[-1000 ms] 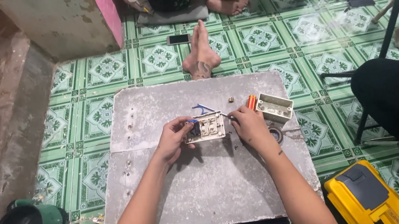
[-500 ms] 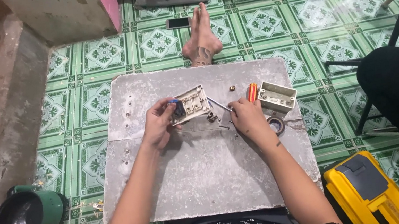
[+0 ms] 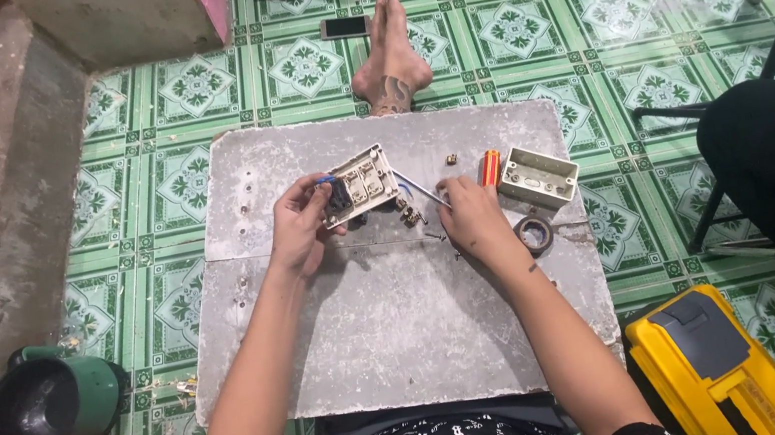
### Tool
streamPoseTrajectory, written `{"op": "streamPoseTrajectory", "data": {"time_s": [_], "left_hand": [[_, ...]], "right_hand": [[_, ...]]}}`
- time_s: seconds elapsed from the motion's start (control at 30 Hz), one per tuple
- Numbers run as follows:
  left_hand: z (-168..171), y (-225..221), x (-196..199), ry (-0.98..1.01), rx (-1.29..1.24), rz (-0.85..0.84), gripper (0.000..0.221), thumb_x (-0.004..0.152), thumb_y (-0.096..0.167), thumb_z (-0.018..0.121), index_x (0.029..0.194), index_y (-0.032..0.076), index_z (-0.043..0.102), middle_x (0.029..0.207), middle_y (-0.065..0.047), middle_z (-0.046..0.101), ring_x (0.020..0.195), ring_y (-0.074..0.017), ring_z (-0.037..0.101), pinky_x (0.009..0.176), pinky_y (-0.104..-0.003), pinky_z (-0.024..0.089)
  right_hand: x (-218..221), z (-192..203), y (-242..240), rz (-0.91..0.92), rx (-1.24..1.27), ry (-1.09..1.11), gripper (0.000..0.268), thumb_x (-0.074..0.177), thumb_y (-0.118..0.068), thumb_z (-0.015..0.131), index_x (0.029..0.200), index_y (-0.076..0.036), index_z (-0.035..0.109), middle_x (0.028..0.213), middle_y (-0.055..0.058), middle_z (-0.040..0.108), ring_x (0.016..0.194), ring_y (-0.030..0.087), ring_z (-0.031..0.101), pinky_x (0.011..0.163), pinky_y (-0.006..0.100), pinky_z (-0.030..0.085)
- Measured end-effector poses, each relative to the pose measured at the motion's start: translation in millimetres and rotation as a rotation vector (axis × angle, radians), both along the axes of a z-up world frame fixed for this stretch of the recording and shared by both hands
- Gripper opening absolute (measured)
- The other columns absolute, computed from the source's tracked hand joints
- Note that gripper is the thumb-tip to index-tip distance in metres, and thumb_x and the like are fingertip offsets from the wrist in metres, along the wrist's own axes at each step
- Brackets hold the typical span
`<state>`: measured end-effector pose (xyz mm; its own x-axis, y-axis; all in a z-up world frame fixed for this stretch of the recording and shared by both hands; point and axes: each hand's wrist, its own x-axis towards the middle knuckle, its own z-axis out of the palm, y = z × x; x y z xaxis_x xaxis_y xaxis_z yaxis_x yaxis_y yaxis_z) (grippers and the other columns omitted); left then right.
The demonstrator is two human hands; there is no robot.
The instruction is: Disassembling an electrical switch by unscrewing terminals and removing wires.
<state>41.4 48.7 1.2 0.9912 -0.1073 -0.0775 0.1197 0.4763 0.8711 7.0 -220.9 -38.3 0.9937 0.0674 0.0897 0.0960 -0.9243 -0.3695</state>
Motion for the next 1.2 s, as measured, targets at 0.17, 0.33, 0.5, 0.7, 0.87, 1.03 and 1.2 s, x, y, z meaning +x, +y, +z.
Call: {"op": "streamPoseTrajectory", "data": {"time_s": [0.17,0.33,0.5,0.7,0.87,1.03,1.2], "left_hand": [[4.7,-1.1,-2.3,0.006,-0.002,0.007,0.013,0.097,0.013,0.071,0.109,0.008,0.071,0.087,-0.006,0.065,0.065,-0.0200,0.072,0.042,-0.031,0.064],[5.1,-2.2,-2.6,0.002,0.001,-0.002,0.013,0.097,0.012,0.071,0.109,0.007,0.071,0.087,-0.006,0.065,0.065,-0.0205,0.072,0.042,-0.032,0.065],[1.2,-1.9,-1.8,0.016,0.020,-0.043,0.012,0.097,0.011,0.070,0.109,0.009,0.071,0.090,-0.007,0.066,0.070,-0.0205,0.073,0.043,-0.030,0.065],[-10.4,-4.3,0.6,0.035,0.004,-0.076,0.012,0.097,0.011,0.069,0.109,0.008,0.071,0.090,-0.006,0.066,0.071,-0.0215,0.074,0.044,-0.031,0.065],[1.2,-8.9,-6.6,0.053,0.000,-0.100,0.013,0.097,0.013,0.071,0.109,0.009,0.071,0.092,-0.006,0.067,0.070,-0.0207,0.074,0.043,-0.030,0.065],[-5.9,-11.6,-9.5,0.071,0.005,-0.128,0.013,0.095,0.012,0.072,0.108,0.008,0.071,0.089,-0.006,0.066,0.068,-0.0203,0.073,0.041,-0.030,0.064],[-6.6,-17.3,-11.3,0.082,-0.010,-0.162,0.015,0.095,0.009,0.072,0.110,0.006,0.071,0.088,-0.005,0.065,0.066,-0.0205,0.073,0.040,-0.031,0.064]], "right_hand": [[6.9,-5.2,-0.3,0.012,0.108,-0.039,0.030,0.095,-0.022,0.067,0.124,-0.012,0.068,0.100,0.011,0.064,0.101,0.036,0.069,0.088,0.044,0.051],[23.8,-32.6,1.9,0.059,0.202,-0.104,0.031,0.097,-0.015,0.064,0.127,-0.009,0.065,0.100,0.017,0.062,0.099,0.043,0.068,0.085,0.049,0.056],[24.8,-52.4,9.2,0.084,-0.009,-0.295,0.047,0.092,-0.007,0.058,0.138,-0.003,0.055,0.094,0.016,0.056,0.088,0.039,0.065,0.078,0.045,0.055],[17.4,-49.0,14.0,0.085,-0.053,-0.300,0.044,0.088,-0.006,0.058,0.131,0.002,0.056,0.093,0.017,0.052,0.081,0.041,0.062,0.070,0.045,0.053],[12.5,-15.7,10.3,0.031,0.291,-0.241,0.027,0.093,-0.001,0.055,0.120,-0.003,0.060,0.105,0.014,0.049,0.087,0.043,0.066,0.078,0.046,0.056],[-5.4,29.5,-3.7,-0.147,1.090,-0.097,0.023,0.107,-0.011,0.043,0.115,-0.009,0.064,0.075,-0.002,0.049,0.067,0.012,0.052,0.065,0.027,0.046],[1.4,21.2,-30.7,-0.077,1.935,-0.297,0.015,0.107,-0.013,0.056,0.114,-0.003,0.065,0.100,0.009,0.066,0.087,0.020,0.067,0.080,0.031,0.055]]}}
